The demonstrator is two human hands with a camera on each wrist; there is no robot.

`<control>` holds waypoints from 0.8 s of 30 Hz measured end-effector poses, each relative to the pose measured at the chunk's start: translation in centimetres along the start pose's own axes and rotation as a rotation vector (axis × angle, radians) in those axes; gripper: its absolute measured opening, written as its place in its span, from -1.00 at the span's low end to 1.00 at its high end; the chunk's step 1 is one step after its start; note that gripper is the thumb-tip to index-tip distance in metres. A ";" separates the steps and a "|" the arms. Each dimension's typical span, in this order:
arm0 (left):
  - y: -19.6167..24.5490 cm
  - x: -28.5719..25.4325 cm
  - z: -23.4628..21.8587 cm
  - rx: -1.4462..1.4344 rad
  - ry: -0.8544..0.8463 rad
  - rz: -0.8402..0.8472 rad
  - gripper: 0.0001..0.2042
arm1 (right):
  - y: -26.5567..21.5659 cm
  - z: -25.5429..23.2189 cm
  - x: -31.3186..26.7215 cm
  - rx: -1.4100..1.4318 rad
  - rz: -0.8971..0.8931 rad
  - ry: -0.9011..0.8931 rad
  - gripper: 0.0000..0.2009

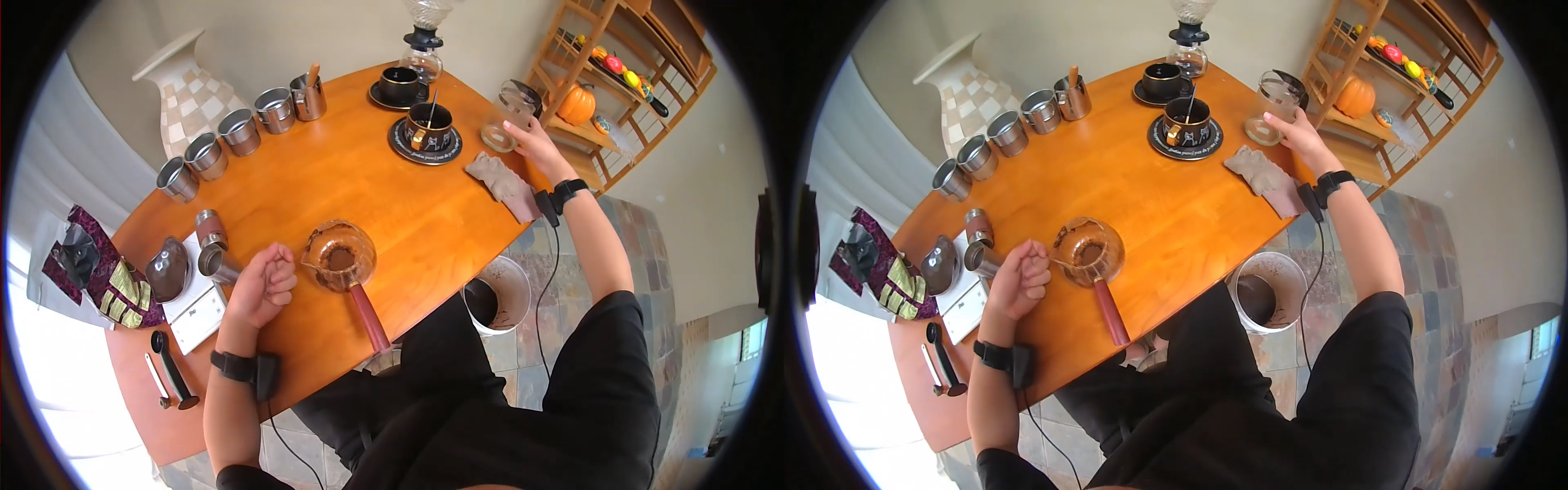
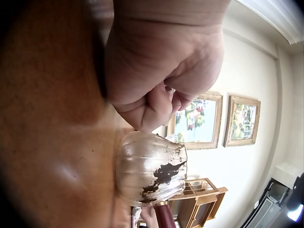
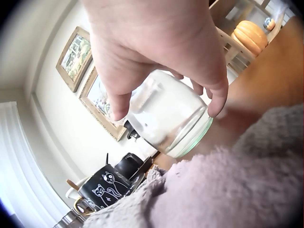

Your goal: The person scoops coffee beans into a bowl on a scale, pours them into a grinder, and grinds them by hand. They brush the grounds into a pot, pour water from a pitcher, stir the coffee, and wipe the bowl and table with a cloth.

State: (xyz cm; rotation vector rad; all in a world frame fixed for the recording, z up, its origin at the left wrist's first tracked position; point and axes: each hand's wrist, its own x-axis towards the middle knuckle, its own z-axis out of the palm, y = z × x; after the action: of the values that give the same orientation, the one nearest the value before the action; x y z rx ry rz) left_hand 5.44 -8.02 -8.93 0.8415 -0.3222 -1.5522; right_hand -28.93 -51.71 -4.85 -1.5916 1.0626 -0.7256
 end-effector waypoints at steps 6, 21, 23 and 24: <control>-0.1 0.0 0.1 -0.021 -0.003 0.006 -0.77 | -1.7 2.2 0.1 0.021 -0.044 0.081 -0.16; -0.1 0.2 -0.1 -0.019 -0.003 0.002 -0.69 | -9.5 6.7 -6.2 0.323 -0.464 -0.159 -0.35; 0.0 0.0 -0.1 -0.023 -0.004 0.000 -0.67 | -9.9 9.4 -7.2 0.207 -0.613 -0.274 -0.34; 0.1 0.0 0.0 0.008 -0.036 -0.003 -0.65 | -10.2 10.9 -7.8 0.191 -0.631 -0.321 -0.30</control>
State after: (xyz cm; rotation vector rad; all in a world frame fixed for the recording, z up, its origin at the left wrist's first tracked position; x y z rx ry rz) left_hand 5.49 -7.98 -8.89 0.8217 -0.3538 -1.5711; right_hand -20.05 -39.45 2.39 -1.8087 0.2369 -0.9102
